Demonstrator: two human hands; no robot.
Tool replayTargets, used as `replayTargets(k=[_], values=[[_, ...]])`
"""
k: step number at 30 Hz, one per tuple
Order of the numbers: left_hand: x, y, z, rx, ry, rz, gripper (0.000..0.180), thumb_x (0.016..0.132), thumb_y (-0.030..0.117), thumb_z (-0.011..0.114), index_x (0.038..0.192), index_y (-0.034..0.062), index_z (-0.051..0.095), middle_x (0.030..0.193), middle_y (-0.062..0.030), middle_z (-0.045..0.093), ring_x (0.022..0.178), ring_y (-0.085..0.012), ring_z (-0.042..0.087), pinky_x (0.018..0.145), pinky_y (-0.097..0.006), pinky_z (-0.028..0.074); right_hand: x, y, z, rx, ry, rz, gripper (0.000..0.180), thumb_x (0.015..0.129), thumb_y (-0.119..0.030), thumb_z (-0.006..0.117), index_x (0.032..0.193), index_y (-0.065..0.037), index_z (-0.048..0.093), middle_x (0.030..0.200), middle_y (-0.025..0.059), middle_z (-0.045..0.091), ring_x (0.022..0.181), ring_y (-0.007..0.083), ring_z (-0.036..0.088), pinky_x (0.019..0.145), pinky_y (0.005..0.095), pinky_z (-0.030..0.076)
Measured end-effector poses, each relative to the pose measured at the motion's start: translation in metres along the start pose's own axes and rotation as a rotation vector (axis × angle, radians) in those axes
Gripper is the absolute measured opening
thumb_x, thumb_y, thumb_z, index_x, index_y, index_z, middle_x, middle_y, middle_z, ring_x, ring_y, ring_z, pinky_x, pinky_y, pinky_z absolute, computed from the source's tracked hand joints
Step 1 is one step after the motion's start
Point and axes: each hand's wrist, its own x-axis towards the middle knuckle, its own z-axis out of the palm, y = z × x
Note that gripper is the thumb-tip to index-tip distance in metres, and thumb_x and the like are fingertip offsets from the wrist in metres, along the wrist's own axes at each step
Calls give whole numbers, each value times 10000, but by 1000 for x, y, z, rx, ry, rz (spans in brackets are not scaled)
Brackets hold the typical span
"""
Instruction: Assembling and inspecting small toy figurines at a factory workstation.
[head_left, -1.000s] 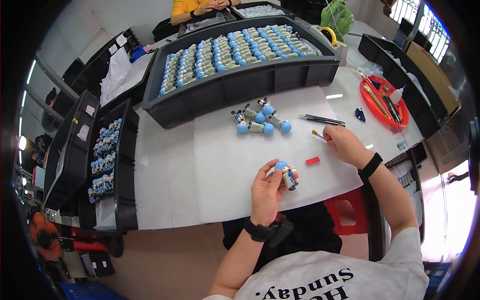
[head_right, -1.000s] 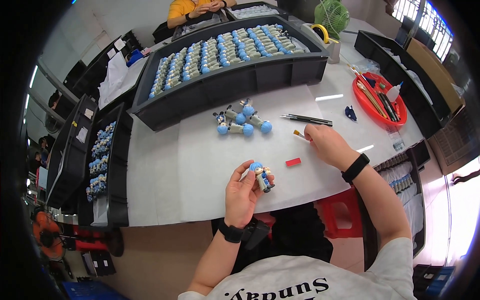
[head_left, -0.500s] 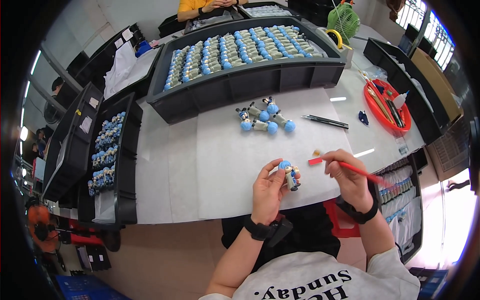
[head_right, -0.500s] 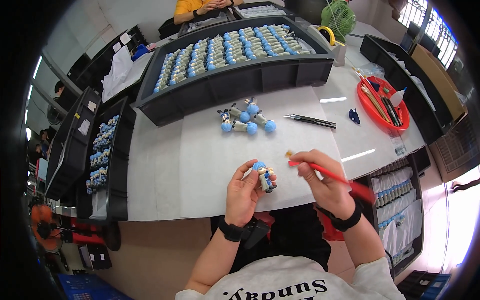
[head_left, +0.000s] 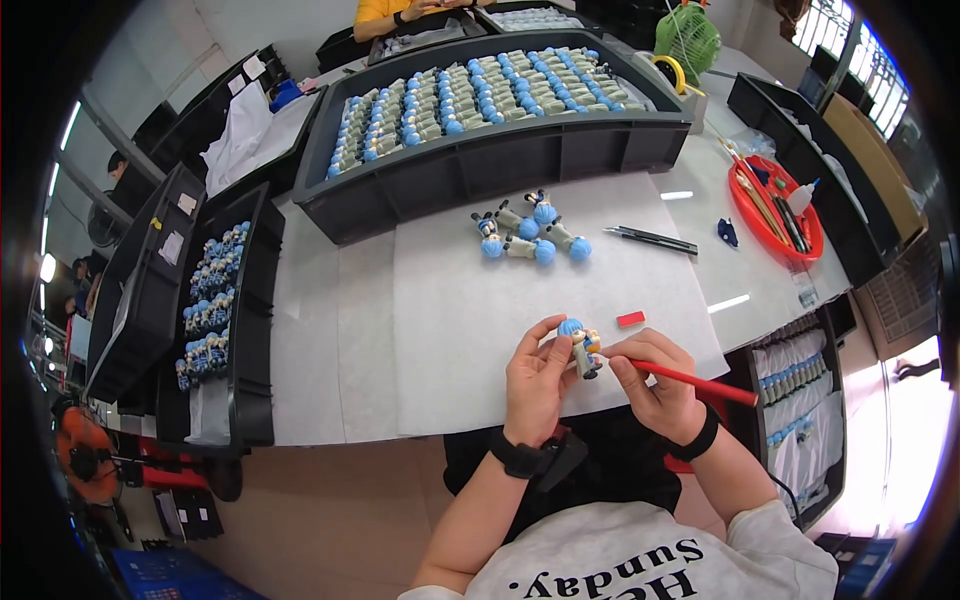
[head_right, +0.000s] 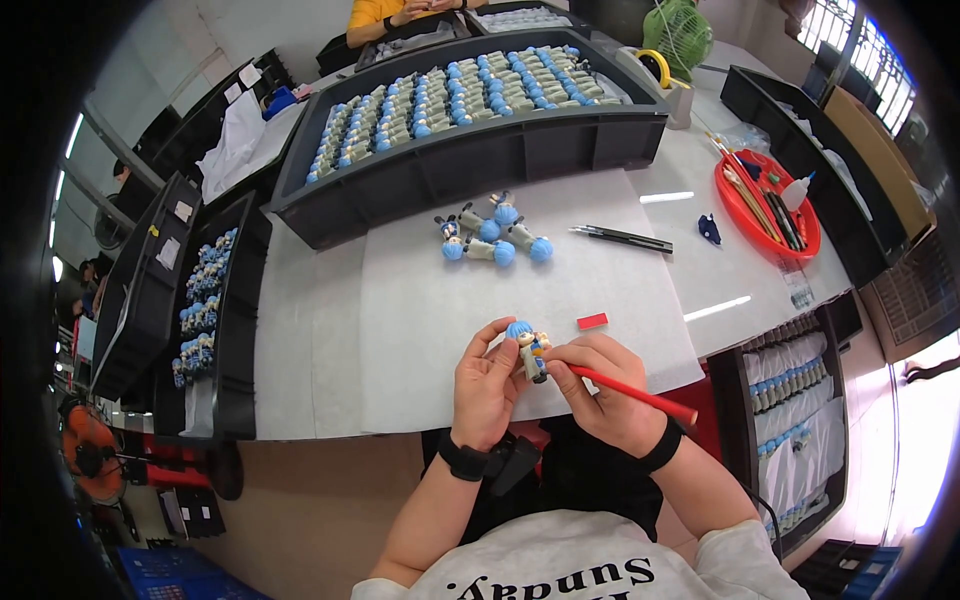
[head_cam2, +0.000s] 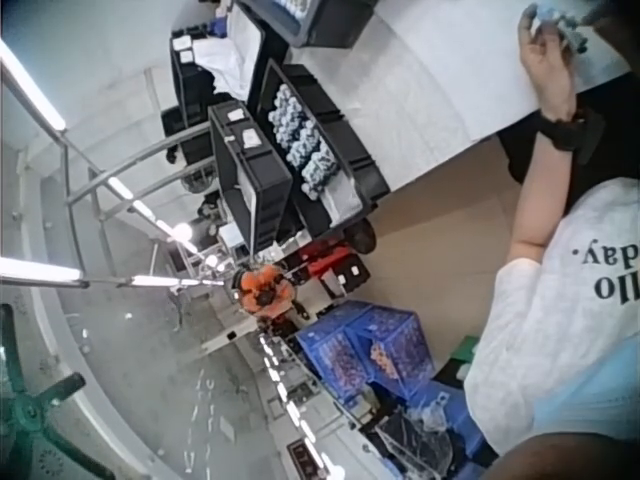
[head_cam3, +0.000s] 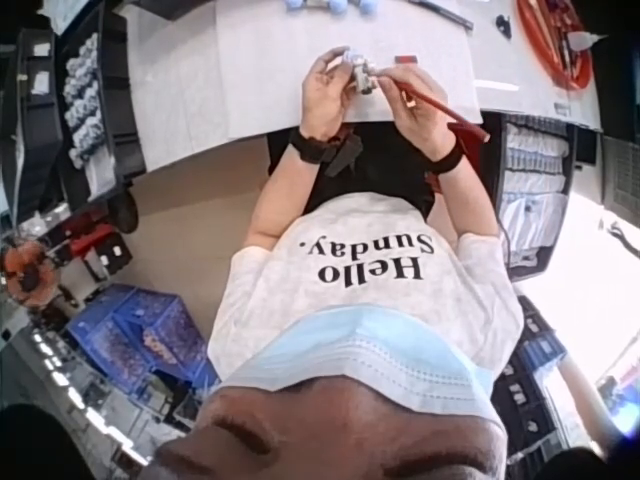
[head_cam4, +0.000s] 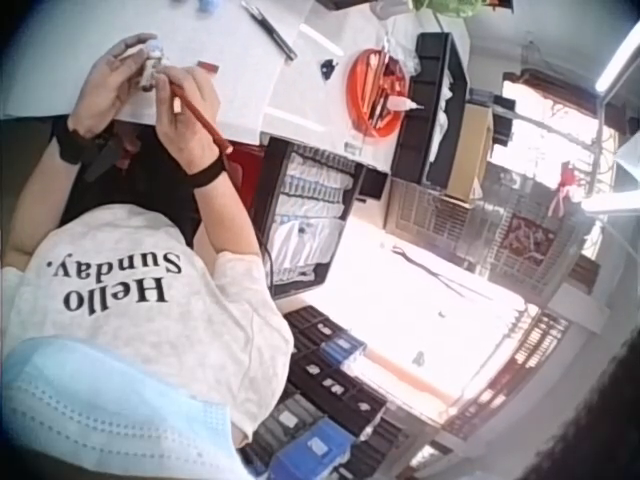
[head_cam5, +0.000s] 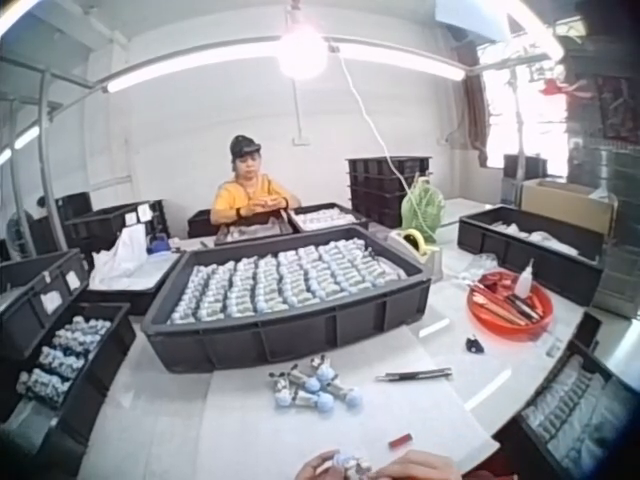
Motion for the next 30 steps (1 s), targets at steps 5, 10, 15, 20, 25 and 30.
replayTargets(k=[5,10,15,20,25,30], values=[[1,-2,2,0,-21,25,284,909,120,453,1170,18,404,968,-140,590,913,-215,594,773,-326,509,2,0,-12,-18,-145,3,82,768,11,602,846,-9,587,672,104,547,561,216,531,491,283,410],[0,3,2,-38,-12,-11,269,915,123,432,1159,12,404,990,-150,567,900,-224,595,769,-336,516,28,3,-49,-284,-69,-16,281,744,120,520,1005,18,543,823,144,568,696,232,581,598,276,460],[0,5,1,-60,-11,-19,266,916,140,434,1146,11,403,993,-162,560,891,-233,596,771,-343,516,53,5,-94,-400,-58,-81,394,747,140,439,1121,22,486,938,144,567,824,232,580,727,265,463],[0,3,1,-11,-29,-8,265,913,151,443,1136,13,399,1007,-173,558,895,-243,597,776,-350,514,69,32,-103,-505,-57,64,185,811,43,478,988,-7,492,809,130,575,751,258,576,673,319,454],[-1,5,1,-28,-41,-26,310,915,167,444,1177,13,382,1056,-189,547,921,-251,592,817,-342,491,59,67,-74,-756,-465,115,196,798,20,476,983,-41,450,827,146,578,745,303,554,686,373,430],[1,3,-3,-44,-75,-32,322,926,195,418,1189,13,381,1095,-191,537,971,-256,571,852,-330,466,49,64,-62,-723,-386,26,230,776,15,523,998,-29,487,811,137,590,776,295,562,711,355,435]])
